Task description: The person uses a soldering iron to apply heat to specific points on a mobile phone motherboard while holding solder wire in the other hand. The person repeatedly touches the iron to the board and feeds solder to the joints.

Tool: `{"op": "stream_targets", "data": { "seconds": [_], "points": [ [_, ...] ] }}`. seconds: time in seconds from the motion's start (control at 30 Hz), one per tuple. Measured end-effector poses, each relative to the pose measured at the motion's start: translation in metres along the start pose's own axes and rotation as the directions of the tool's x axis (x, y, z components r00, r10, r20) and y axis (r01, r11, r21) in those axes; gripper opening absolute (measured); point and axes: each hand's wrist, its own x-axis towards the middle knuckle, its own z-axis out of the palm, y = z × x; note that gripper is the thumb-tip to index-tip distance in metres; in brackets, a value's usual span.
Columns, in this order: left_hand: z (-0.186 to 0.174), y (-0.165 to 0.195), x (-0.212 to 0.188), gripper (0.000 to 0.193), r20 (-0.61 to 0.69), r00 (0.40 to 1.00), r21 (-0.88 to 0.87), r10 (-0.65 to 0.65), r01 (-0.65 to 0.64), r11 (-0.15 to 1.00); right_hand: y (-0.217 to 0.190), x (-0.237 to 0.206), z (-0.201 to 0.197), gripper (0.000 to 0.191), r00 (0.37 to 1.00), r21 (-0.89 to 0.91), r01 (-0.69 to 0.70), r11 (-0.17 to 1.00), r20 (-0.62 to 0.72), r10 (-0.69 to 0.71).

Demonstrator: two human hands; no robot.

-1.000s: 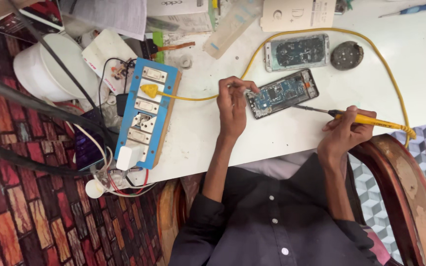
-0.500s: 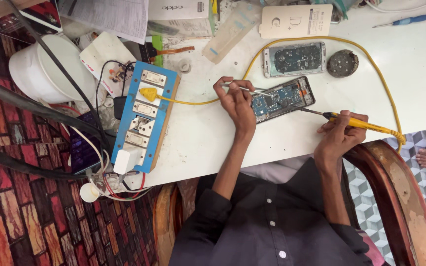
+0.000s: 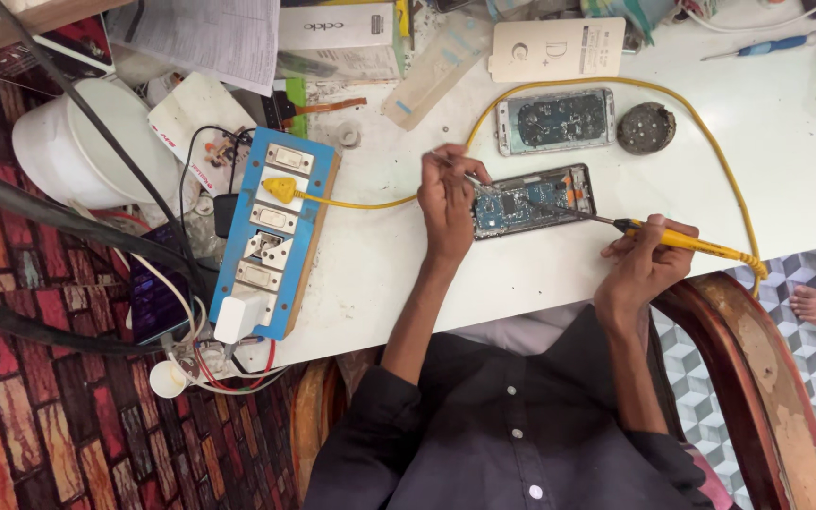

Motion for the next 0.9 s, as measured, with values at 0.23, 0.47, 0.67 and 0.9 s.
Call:
{"op": "stream_targets", "data": {
  "seconds": [0.23, 0.47, 0.67, 0.9],
  "points": [
    [-0.002, -0.007, -0.012, 0.021, -0.011, 0.999, 0.002, 0.050, -0.050, 0.999, 0.000, 0.000, 0.000, 0.016, 1.000, 0.033, 0.000, 0.999, 0.027, -0.001],
    [-0.004, -0.007, -0.011, 0.019, 0.000, 1.000, 0.024, 0.025, -0.025, 0.999, -0.002, -0.001, 0.001, 0.018, 1.000, -0.029, -0.006, 1.000, 0.017, 0.007],
    [-0.005, -0.003, -0.012, 0.020, 0.041, 0.999, 0.033, 0.023, -0.024, 0.999, -0.004, -0.002, 0.000, 0.018, 0.999, -0.067, 0.014, 0.998, 0.050, -0.011],
    [-0.005, 0.001, -0.011, 0.016, 0.065, 0.994, 0.093, 0.083, -0.089, 0.992, -0.003, -0.001, 0.002, 0.016, 0.999, -0.050, 0.012, 0.999, 0.046, -0.009]
  ]
}}
